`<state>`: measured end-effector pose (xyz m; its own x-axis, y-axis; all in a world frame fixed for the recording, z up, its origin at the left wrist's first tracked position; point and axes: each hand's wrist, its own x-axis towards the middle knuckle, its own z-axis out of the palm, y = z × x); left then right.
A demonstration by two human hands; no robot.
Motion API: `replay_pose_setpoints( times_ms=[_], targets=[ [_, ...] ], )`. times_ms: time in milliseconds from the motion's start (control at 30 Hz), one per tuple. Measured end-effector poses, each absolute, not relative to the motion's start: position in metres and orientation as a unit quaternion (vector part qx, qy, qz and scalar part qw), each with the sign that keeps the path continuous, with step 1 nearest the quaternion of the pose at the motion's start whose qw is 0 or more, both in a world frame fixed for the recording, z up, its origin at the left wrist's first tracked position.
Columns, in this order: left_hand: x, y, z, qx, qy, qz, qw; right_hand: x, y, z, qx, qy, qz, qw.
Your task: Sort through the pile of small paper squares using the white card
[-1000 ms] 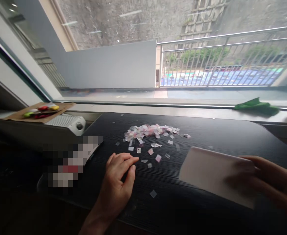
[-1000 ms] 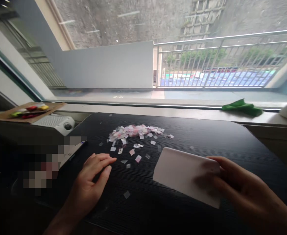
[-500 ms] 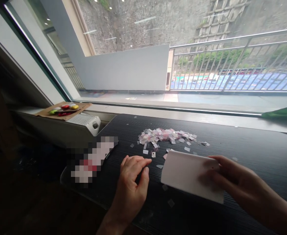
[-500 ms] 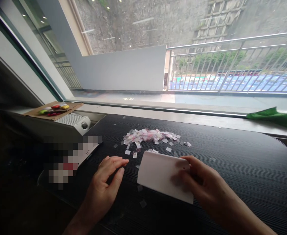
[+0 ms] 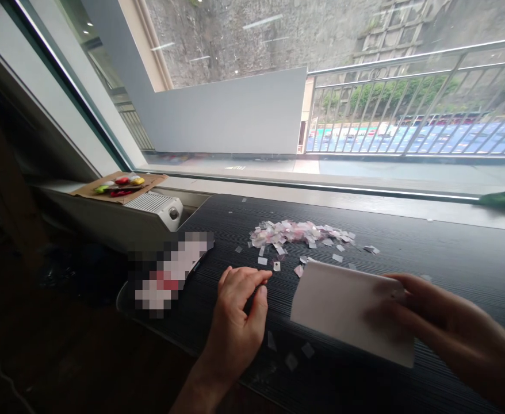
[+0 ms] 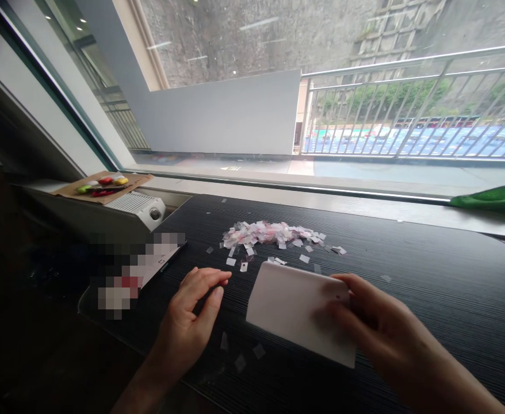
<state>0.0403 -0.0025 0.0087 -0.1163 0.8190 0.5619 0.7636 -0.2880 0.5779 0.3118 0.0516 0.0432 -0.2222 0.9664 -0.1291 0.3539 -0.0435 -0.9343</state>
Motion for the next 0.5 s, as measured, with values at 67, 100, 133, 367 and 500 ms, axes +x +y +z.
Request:
replay_pose_setpoints(
  times_ms=[67, 100, 133, 367, 500],
  targets=[
    [0.041, -0.003, 0.009, 0.664, 0.597, 0.449, 0.033, 0.325, 0.043, 0.045, -0.581, -0.572, 0.456, 0.356],
    [0.041, -0.003, 0.010, 0.663, 0.598, 0.449, 0.035, 0.332, 0.041, 0.044, -0.598, -0.561, 0.440, 0.367],
    [0.041, -0.003, 0.010, 0.663, 0.598, 0.449, 0.037, 0.339, 0.040, 0.043, -0.612, -0.554, 0.425, 0.373],
    [0.041, -0.003, 0.011, 0.663, 0.600, 0.446, 0.039, 0.355, 0.036, 0.014, -0.569, -0.569, 0.493, 0.331],
    [0.042, -0.003, 0.013, 0.663, 0.603, 0.442, 0.035, 0.348, 0.023, 0.003, -0.531, -0.571, 0.556, 0.287]
  ],
)
